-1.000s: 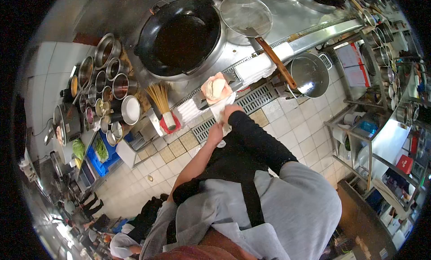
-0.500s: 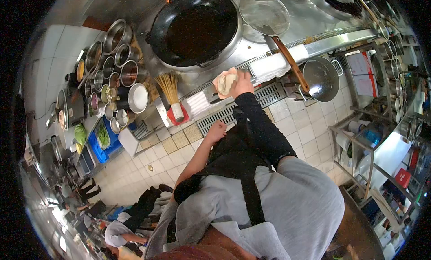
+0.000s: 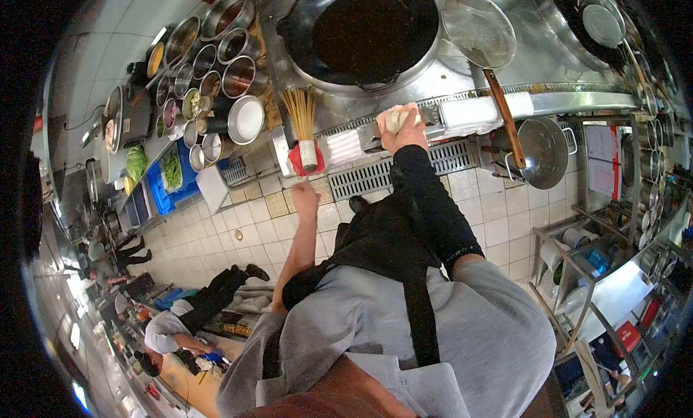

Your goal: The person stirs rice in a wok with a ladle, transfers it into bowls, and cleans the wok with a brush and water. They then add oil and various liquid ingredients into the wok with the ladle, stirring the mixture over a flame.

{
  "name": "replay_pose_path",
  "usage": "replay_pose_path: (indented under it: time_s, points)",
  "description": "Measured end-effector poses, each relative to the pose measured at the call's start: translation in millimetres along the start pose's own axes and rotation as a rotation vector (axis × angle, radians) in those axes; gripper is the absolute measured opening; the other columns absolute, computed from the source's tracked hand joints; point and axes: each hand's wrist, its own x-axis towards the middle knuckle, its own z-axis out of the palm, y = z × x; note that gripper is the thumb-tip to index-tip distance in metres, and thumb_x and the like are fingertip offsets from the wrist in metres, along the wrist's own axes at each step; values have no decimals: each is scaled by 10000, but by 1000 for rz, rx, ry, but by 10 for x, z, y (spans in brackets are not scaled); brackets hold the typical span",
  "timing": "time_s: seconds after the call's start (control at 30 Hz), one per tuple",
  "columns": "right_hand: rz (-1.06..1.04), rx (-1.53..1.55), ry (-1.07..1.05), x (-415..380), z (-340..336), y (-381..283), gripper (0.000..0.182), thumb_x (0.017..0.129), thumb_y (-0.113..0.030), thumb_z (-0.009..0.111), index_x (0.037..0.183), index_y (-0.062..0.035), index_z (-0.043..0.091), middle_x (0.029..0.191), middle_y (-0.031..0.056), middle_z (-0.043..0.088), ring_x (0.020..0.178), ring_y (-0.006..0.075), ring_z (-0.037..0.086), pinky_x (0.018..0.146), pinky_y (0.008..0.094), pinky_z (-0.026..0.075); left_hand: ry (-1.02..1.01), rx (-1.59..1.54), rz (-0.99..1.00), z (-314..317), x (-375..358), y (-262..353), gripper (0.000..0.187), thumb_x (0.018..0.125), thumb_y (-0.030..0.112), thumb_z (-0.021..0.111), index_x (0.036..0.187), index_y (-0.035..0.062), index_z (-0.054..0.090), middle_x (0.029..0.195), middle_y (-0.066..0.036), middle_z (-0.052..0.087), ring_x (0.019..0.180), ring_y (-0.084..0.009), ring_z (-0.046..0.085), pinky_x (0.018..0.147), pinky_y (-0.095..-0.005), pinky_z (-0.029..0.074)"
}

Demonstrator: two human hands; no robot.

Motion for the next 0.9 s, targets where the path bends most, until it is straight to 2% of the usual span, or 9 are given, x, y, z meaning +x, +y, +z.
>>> replay_pose_path:
  time_s: [0.07, 0.2, 0.27, 0.33, 0.4, 0.5, 0.53, 0.77, 0.9]
  points:
    - [-63, 7, 13, 18, -12, 13, 1007, 758, -433, 718, 1549, -22, 249, 1270, 378, 504, 1088, 482, 614, 924, 462, 533, 67, -80, 94, -362, -182, 931, 460, 953, 379, 615, 1005, -77, 582, 897, -246, 667, 931, -393, 672, 815, -462, 519]
    - [-244, 56, 38, 31, -53, 82, 935, 725, -356, 718, 1511, -22, 338, 1240, 356, 528, 1106, 475, 600, 954, 468, 515, 31, 286, 257, -298, 57, 1248, 604, 899, 463, 651, 1114, -94, 556, 1001, -293, 667, 1004, -435, 653, 885, -483, 514]
    - [-246, 36, -23, 92, 25, 187, 927, 722, -344, 718, 1508, -25, 344, 1235, 357, 531, 1102, 483, 594, 963, 474, 507, -26, 421, 311, -176, 145, 1264, 656, 873, 482, 665, 1154, -97, 541, 1023, -303, 666, 1006, -458, 652, 908, -496, 513]
    - [-239, 35, -107, 211, 39, 259, 989, 677, -339, 718, 1531, -65, 299, 1245, 377, 514, 1136, 503, 569, 987, 474, 498, -109, 426, 250, -102, 257, 1191, 637, 862, 458, 676, 1152, -91, 537, 1046, -311, 662, 997, -470, 657, 898, -506, 521]
    - [-276, 22, -80, 236, 83, 317, 989, 683, -346, 713, 1533, -53, 301, 1259, 380, 512, 1140, 499, 569, 991, 466, 496, -138, 428, 153, -164, 217, 1280, 599, 851, 399, 678, 1164, -85, 514, 1065, -323, 663, 975, -490, 662, 876, -524, 532]
    - [-287, 23, -81, 255, 75, 377, 988, 693, -356, 709, 1537, -38, 303, 1284, 385, 504, 1152, 491, 567, 996, 456, 494, -35, 471, 174, -255, 203, 1216, 582, 851, 372, 675, 1177, -76, 500, 1054, -318, 671, 973, -480, 667, 877, -526, 531]
    - [-287, 28, -94, 245, 72, 377, 988, 696, -359, 708, 1538, -34, 303, 1294, 386, 500, 1156, 488, 566, 998, 453, 494, -32, 509, 153, -268, 181, 1211, 614, 839, 354, 666, 1231, -90, 504, 993, -332, 682, 949, -476, 674, 845, -522, 540]
    - [-348, 58, -16, 234, 153, 474, 971, 724, -355, 728, 1531, -42, 288, 1240, 367, 521, 1104, 499, 573, 967, 474, 502, -6, 485, 175, -234, 178, 1096, 614, 803, 330, 711, 1209, -75, 491, 1002, -312, 685, 918, -476, 679, 830, -520, 549]
    - [-360, 100, 15, 128, 126, 510, 962, 762, -340, 743, 1534, -33, 259, 1233, 354, 515, 1102, 496, 566, 947, 497, 500, -19, 513, 186, -294, 139, 1226, 639, 796, 332, 722, 1232, -74, 491, 992, -307, 691, 932, -466, 681, 839, -510, 550]
